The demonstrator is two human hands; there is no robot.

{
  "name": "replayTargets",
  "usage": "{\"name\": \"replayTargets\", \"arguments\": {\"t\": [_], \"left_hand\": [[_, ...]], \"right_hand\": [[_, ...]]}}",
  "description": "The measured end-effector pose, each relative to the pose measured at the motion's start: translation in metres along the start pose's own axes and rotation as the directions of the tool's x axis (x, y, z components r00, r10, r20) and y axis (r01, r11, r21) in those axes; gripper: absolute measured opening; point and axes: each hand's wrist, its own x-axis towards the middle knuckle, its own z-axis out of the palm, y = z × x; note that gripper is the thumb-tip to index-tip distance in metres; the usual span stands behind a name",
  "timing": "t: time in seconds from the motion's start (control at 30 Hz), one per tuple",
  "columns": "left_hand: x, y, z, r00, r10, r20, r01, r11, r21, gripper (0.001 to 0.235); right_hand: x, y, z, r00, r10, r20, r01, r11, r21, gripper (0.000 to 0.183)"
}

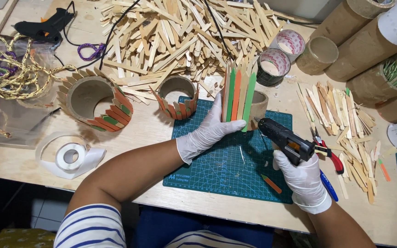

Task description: Sticking colored wooden sticks onto a cardboard tube using a hot glue gun to create a decorative container.

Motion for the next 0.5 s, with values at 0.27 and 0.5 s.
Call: {"name": "replayTargets", "arguments": {"t": [0.27,0.5], "left_hand": [[-0.0016,-0.001,0.0009,1.0,-0.003,-0.013,0.003,1.0,-0.022,0.091],[0.0004,-0.0058,-0.0008,1.0,-0.007,-0.011,0.007,0.999,-0.038,0.091]], "right_hand": [[0.0006,0.0054,0.0002,0.999,0.019,-0.049,-0.016,0.998,0.057,0.006],[0.0,0.0025,0.0023,0.998,0.009,-0.054,-0.007,0.999,0.043,0.007]]}}
